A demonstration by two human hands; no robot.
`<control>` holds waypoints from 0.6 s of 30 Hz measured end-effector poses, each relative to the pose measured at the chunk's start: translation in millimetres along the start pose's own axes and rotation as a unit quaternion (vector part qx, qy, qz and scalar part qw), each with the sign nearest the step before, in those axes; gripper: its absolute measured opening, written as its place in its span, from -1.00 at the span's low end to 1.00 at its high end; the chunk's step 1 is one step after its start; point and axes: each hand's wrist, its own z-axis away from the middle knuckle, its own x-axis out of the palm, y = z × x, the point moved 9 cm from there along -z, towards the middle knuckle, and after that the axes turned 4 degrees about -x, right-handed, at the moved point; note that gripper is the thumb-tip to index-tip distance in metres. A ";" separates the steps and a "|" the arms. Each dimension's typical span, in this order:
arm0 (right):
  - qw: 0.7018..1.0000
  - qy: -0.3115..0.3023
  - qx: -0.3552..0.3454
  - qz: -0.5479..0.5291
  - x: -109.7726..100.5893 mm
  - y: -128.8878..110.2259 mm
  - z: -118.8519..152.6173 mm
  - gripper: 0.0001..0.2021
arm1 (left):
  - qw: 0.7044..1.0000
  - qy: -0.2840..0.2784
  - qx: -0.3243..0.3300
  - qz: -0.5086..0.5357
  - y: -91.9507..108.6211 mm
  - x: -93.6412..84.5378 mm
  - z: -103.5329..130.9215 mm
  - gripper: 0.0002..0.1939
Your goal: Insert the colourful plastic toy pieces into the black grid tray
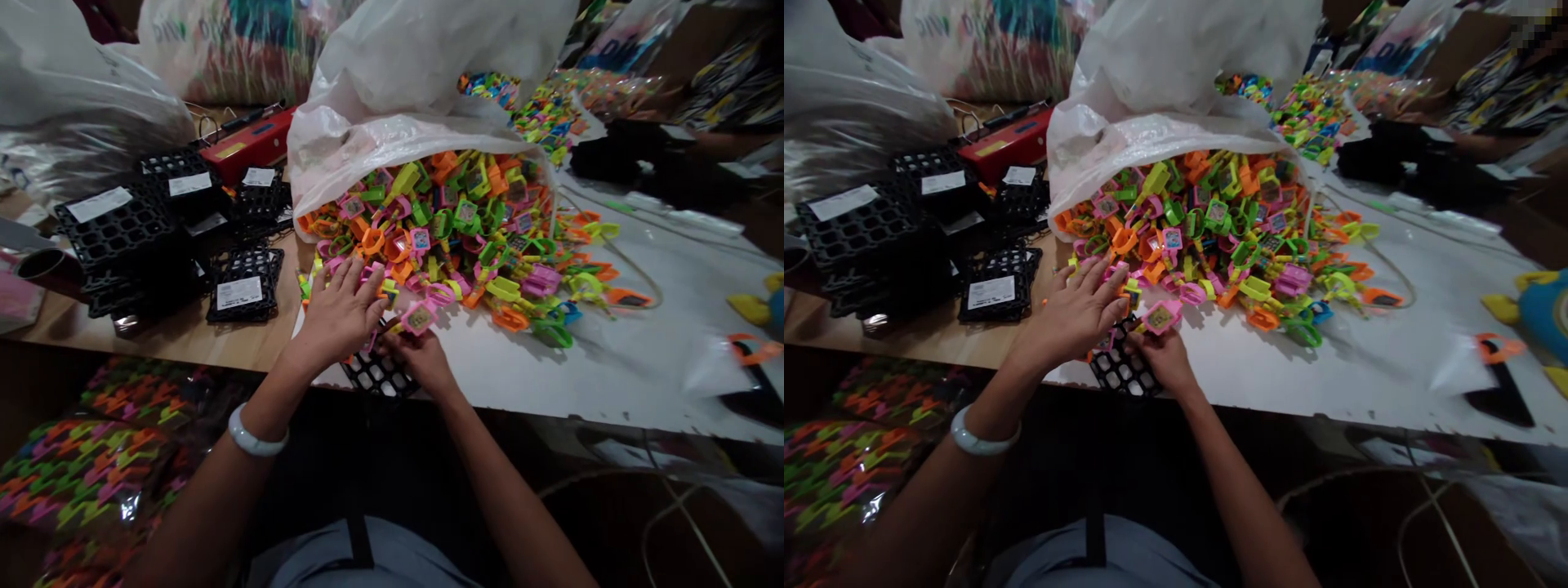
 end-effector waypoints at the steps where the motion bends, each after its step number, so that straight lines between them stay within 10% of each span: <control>1: 1.000 -0.003 0.010 0.002 7.6 4.5 1.4 -0.64 | 1.000 0.001 0.000 0.001 -0.2 0.1 -0.2 -0.40; 18: 0.935 0.017 -0.153 0.319 38.4 -15.0 -3.5 -0.86 | 1.000 -0.012 -0.024 0.001 1.5 1.4 -3.9 -0.32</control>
